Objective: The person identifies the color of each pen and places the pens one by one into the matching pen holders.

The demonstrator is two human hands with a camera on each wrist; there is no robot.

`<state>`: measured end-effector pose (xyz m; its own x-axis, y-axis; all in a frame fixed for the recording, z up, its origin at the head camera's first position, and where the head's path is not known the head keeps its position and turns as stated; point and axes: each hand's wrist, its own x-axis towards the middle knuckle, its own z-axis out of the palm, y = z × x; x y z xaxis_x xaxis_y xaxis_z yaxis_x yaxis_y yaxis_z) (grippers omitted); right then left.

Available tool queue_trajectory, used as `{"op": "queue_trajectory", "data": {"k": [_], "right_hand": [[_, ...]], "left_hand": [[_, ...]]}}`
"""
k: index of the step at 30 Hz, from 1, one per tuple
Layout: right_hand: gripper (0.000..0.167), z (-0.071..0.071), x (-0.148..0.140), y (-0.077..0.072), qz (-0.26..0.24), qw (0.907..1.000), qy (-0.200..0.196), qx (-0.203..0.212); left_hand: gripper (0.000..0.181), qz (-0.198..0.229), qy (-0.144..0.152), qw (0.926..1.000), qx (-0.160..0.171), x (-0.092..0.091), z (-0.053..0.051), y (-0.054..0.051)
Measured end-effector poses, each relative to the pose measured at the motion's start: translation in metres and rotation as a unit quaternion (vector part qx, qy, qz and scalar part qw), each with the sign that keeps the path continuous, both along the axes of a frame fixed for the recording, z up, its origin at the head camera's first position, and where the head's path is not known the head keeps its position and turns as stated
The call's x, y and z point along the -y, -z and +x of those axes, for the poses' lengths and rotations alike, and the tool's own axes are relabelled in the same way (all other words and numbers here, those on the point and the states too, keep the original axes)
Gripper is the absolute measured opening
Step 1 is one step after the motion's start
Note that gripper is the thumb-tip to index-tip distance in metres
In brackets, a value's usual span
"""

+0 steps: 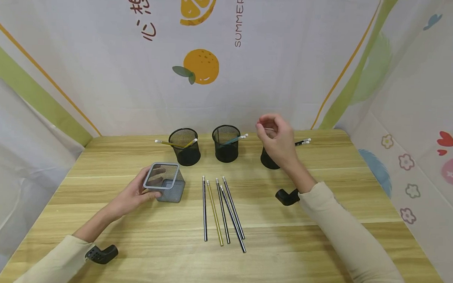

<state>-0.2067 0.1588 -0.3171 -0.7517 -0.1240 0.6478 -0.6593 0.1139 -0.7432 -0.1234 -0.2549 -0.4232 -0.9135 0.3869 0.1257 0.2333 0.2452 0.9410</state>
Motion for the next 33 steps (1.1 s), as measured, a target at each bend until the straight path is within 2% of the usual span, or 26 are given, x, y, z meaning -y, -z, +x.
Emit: {"op": "queue_trajectory", "data": {"k": [2, 10, 20, 25, 33], "right_hand": [[0.015, 0.002, -0.001, 0.003, 0.006, 1.0, 0.0, 0.003], [0.011, -0.006, -0.012, 0.032, 0.04, 0.999, -0.005, 0.021], [0.009, -0.002, -0.017, 0.037, 0.08, 0.9965, -0.018, 0.016], [0.006, -0.001, -0.018, 0.039, 0.136, 0.9894, -0.03, 0.04], [0.005, 0.003, -0.016, 0.043, 0.219, 0.9704, -0.044, 0.092]], "left_hand": [[0.079, -0.001, 0.0, 1.0, -0.001, 0.0, 0.0, 0.0], [0.079, 0.0, -0.004, 1.0, 0.003, -0.001, 0.001, -0.001], [0.079, 0.004, -0.004, 0.9999, 0.009, -0.001, 0.001, -0.002], [0.079, 0.001, -0.006, 0.9999, 0.012, -0.002, 0.001, -0.002], [0.08, 0.007, -0.003, 0.9999, 0.011, -0.001, 0.001, -0.002]]}}
